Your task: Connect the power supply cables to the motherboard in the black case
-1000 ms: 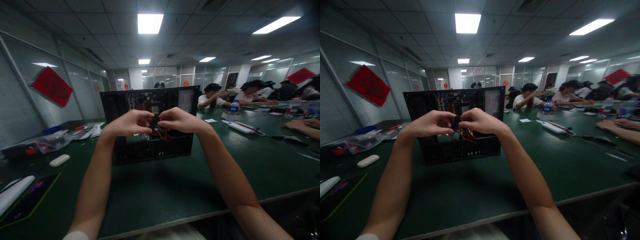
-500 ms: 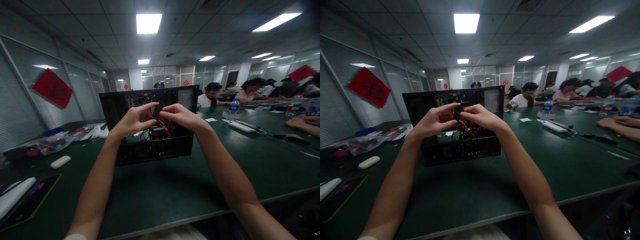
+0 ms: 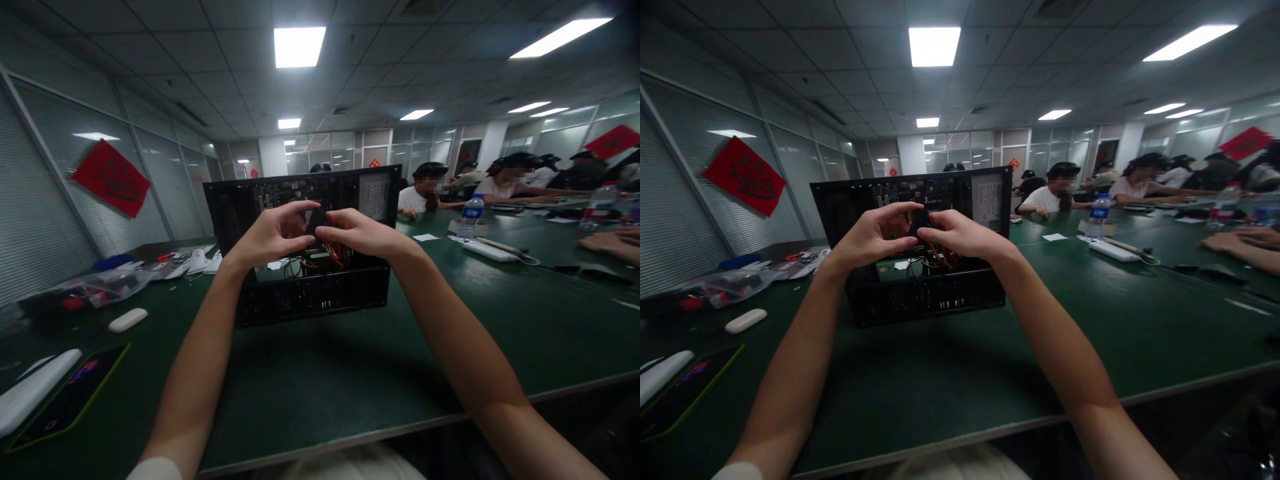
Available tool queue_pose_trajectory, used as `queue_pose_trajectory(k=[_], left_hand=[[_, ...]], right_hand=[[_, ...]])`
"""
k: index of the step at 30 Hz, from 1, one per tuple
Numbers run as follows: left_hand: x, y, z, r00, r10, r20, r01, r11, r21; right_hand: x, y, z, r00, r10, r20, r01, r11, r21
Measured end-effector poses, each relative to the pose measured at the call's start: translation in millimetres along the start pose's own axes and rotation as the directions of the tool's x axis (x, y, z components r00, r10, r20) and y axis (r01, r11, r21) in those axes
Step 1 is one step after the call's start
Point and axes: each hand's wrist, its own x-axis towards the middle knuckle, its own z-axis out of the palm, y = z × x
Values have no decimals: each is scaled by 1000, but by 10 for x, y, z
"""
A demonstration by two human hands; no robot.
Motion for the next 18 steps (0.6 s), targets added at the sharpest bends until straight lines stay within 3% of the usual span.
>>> queue_pose_trajectory(k=[5,9,12,15,17,18], left_hand=[[0,55,19,997,72,-4,-70,972,224],[12,13,16,991,131,1,-117,880,461],[22,-41,18,988,156,-12,-125,834,537],[23,-70,14,990,138,3,-119,842,527],[17,-83,1,994,109,12,-101,862,498],[12,-93,-9,995,96,8,-88,873,481]], right_hand=[[-28,-15,-6,1000,-20,-3,19,995,-95],[-3,57,-40,1000,-21,-14,18,983,-181],[37,189,-95,985,-107,-137,58,946,-320],[59,382,-119,884,-331,-330,77,799,-596],[51,513,-99,836,-454,-310,69,646,-760],[44,571,-80,837,-484,-255,84,573,-815]])
